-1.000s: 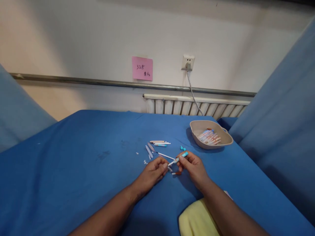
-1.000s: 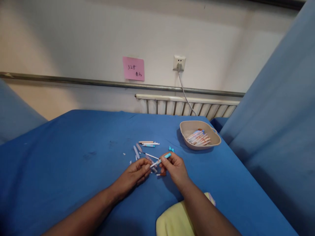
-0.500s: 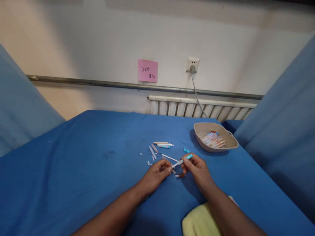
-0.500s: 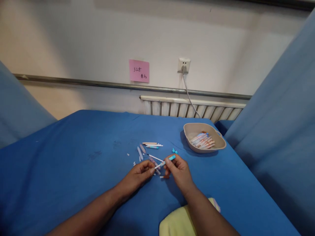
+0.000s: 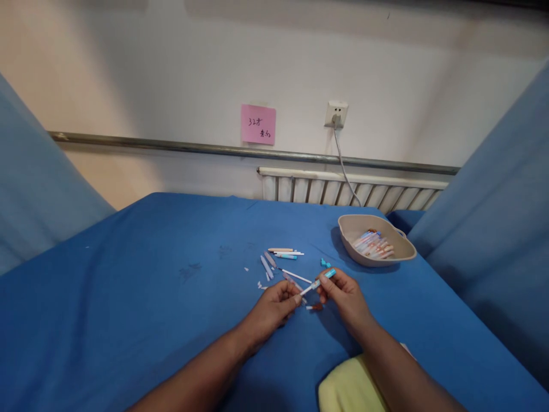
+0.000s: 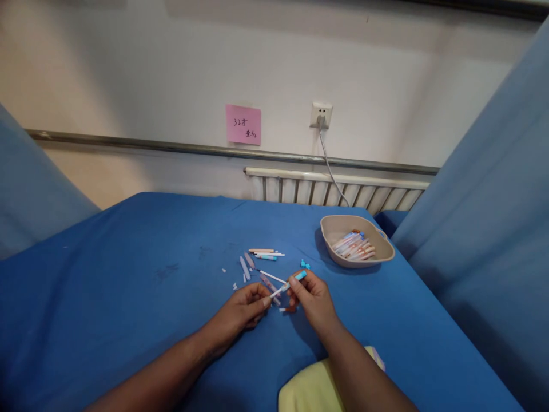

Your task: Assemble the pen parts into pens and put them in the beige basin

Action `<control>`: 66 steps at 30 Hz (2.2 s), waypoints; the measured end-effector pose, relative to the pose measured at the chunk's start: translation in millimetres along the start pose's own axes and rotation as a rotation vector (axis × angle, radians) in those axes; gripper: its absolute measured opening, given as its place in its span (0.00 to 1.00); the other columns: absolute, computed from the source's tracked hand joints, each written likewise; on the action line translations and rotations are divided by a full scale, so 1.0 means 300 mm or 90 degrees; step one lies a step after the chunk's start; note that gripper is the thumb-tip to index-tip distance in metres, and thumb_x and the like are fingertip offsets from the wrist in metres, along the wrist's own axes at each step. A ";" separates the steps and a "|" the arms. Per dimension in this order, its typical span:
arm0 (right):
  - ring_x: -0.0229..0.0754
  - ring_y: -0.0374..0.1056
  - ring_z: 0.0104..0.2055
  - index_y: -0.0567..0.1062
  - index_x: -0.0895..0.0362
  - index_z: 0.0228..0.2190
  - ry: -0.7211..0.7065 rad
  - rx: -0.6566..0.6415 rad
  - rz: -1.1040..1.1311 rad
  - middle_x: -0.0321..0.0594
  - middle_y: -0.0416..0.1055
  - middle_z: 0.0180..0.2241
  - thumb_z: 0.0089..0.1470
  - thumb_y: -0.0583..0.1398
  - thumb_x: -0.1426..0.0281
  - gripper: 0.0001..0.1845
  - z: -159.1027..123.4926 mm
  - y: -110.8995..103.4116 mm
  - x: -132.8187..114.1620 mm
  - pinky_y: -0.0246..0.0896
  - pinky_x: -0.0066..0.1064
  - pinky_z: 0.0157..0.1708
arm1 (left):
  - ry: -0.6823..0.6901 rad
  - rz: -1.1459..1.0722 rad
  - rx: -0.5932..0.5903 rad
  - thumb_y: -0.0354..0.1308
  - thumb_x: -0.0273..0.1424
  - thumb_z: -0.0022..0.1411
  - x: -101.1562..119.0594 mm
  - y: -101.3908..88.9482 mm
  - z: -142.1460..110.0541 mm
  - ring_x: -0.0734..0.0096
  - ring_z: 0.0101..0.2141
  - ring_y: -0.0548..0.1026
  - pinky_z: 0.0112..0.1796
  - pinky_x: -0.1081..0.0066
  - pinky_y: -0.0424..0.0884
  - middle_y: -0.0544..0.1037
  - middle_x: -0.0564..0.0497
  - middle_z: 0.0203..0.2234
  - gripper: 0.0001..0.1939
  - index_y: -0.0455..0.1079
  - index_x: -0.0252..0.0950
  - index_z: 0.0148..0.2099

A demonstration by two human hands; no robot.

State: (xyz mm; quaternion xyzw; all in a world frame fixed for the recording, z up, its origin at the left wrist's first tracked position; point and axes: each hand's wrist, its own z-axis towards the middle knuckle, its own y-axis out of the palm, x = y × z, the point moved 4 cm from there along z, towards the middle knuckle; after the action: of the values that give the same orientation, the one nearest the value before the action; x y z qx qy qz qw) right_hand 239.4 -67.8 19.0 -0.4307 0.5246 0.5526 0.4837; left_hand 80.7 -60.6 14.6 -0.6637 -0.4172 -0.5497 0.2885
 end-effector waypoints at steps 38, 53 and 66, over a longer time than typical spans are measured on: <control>0.32 0.60 0.16 0.69 0.58 0.21 0.036 -0.082 -0.020 0.31 0.68 0.17 0.41 0.65 0.55 0.20 -0.005 0.030 -0.004 0.58 0.27 0.20 | 0.134 0.040 0.048 0.62 0.38 0.52 0.036 0.009 -0.017 0.73 0.29 0.66 0.31 0.74 0.61 0.70 0.53 0.25 0.13 0.65 0.34 0.30; 0.33 0.63 0.20 0.71 0.57 0.24 0.020 -0.110 -0.031 0.32 0.69 0.19 0.44 0.65 0.59 0.15 -0.020 0.041 0.006 0.60 0.27 0.22 | 0.015 -0.044 0.004 0.66 0.37 0.46 0.011 0.002 -0.012 0.79 0.20 0.64 0.22 0.77 0.57 0.68 0.56 0.20 0.15 0.65 0.34 0.30; 0.30 0.61 0.16 0.68 0.59 0.23 0.144 -0.097 0.006 0.30 0.67 0.17 0.33 0.67 0.52 0.25 0.067 0.039 0.068 0.56 0.23 0.17 | 0.005 0.062 0.036 0.63 0.46 0.47 0.005 0.005 0.044 0.80 0.18 0.58 0.20 0.78 0.53 0.67 0.58 0.19 0.20 0.66 0.35 0.34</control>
State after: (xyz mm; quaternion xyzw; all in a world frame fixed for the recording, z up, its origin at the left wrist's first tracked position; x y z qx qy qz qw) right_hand 225.2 -45.9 2.5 -0.5233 0.5344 0.5407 0.3850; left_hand 88.6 -49.9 13.1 -0.6726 -0.3987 -0.5256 0.3352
